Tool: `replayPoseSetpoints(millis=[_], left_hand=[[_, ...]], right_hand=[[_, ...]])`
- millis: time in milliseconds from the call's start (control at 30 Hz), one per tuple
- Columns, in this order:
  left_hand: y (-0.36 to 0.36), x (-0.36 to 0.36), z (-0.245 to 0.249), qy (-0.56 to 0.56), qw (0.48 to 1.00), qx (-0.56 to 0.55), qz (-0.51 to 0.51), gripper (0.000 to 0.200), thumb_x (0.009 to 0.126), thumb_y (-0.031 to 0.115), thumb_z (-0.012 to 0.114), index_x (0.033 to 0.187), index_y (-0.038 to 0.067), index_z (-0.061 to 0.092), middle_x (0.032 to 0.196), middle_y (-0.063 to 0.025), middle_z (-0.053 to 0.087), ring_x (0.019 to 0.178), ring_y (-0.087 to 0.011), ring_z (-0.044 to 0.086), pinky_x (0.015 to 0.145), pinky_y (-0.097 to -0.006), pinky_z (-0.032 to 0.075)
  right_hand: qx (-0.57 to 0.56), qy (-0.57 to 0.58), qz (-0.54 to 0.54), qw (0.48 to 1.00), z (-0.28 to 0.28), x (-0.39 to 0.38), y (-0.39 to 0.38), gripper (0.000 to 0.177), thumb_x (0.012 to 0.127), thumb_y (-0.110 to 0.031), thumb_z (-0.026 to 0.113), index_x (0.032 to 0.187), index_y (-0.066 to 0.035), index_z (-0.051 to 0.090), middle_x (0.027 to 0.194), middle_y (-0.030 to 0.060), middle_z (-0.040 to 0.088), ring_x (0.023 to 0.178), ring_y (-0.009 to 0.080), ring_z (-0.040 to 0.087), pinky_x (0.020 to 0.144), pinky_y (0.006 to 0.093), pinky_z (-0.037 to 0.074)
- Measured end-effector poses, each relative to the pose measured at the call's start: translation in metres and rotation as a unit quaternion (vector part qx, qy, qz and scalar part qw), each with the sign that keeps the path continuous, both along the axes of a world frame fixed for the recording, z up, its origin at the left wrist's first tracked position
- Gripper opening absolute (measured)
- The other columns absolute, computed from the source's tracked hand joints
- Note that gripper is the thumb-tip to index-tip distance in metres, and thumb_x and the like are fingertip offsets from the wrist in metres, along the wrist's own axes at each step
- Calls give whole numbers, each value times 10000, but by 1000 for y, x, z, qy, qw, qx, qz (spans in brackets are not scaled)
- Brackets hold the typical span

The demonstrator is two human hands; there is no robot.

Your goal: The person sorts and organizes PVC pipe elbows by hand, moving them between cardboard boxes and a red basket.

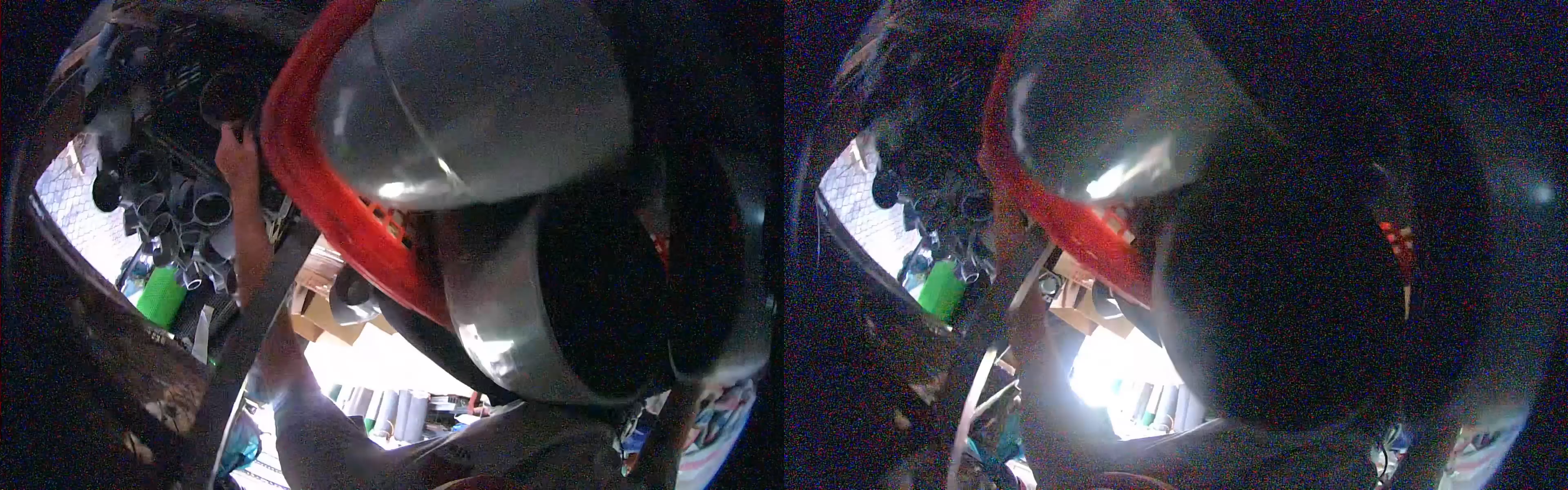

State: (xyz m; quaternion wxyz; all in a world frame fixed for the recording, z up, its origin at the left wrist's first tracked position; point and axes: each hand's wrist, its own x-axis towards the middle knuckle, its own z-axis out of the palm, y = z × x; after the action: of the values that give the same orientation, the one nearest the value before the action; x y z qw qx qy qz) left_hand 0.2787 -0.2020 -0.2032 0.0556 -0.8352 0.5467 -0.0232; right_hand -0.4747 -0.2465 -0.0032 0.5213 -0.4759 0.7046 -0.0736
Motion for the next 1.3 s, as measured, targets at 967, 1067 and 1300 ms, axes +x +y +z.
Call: replayPoseSetpoints(millis=[967,1067,1300], left_hand=[[294,-444,406,223,873,-415,125,232,912,88,702,1094,18,576,1021,-47,550,887,-132,503,819,-288,443],[256,-492,400,309,848,-431,-19,275,817,87,781,1030,35,616,972,-66,582,870,-181,522,771,-320,435],[176,-557,391,314,843,-406,-159,666,646,156,925,1212,42,594,1014,-100,646,1001,-265,592,920,-403,487]], right_hand=[[77,-677,-112,723,71,13,104,512,1099,-376,282,1452,-34,427,1415,164,528,1311,267,515,1139,415,373],[-220,-477,147,838,130,52,112,478,1100,-341,307,1459,-43,413,1400,130,514,1350,209,427,1153,363,286],[-114,-634,-61,762,93,63,109,523,1070,-391,413,1414,1,463,1387,142,536,1299,236,503,1105,381,378]])
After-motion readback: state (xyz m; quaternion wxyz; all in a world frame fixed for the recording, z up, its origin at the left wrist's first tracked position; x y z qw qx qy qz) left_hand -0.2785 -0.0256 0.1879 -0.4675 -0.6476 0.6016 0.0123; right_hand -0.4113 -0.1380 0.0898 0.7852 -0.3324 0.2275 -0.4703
